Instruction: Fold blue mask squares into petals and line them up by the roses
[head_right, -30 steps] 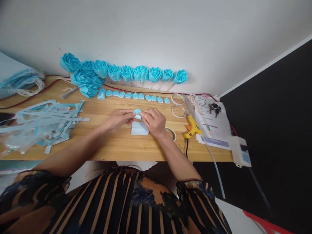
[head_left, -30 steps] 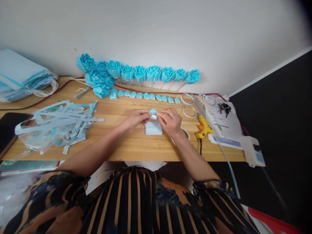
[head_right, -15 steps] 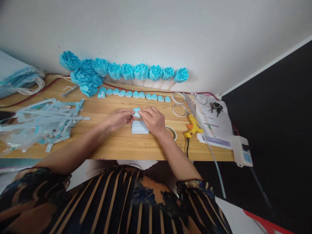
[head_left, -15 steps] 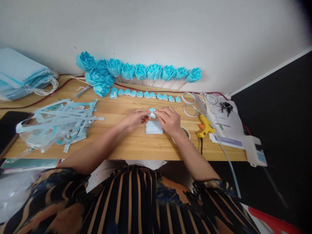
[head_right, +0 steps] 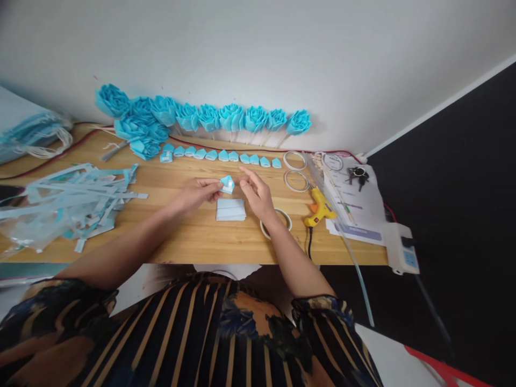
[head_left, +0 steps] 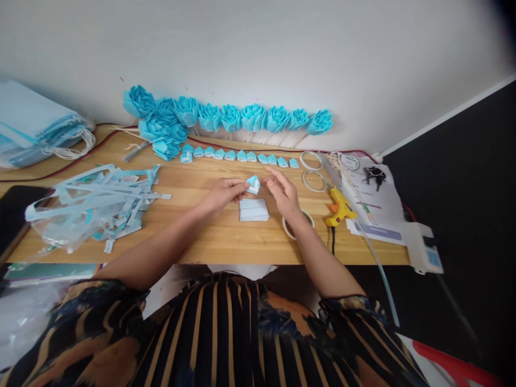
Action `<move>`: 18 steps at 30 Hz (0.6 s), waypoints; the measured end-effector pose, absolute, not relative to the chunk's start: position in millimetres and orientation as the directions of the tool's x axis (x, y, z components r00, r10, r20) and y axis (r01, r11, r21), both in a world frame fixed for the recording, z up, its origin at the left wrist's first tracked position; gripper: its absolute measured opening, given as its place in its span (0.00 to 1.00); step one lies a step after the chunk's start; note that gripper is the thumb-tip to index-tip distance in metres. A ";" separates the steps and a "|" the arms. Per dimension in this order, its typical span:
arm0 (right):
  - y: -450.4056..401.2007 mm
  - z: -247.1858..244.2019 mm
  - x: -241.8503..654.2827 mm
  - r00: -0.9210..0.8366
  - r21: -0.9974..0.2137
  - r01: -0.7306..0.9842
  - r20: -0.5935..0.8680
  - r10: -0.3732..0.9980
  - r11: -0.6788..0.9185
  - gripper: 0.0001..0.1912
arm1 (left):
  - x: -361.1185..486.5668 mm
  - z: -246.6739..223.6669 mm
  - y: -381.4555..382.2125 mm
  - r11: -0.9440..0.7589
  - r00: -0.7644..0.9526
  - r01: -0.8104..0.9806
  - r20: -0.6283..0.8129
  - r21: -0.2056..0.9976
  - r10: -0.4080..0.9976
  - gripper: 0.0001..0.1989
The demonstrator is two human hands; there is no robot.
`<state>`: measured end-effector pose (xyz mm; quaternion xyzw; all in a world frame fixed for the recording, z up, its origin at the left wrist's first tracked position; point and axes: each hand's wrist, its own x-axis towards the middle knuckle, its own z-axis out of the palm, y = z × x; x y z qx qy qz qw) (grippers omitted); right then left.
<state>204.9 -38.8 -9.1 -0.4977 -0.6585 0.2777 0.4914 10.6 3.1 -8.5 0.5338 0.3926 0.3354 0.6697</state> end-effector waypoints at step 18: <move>-36.6 -11.3 196.3 -0.102 -0.921 0.268 0.265 0.959 0.283 0.26 | 12.8 -0.5 -2.0 0.036 0.525 0.013 -0.037 0.999 0.850 0.15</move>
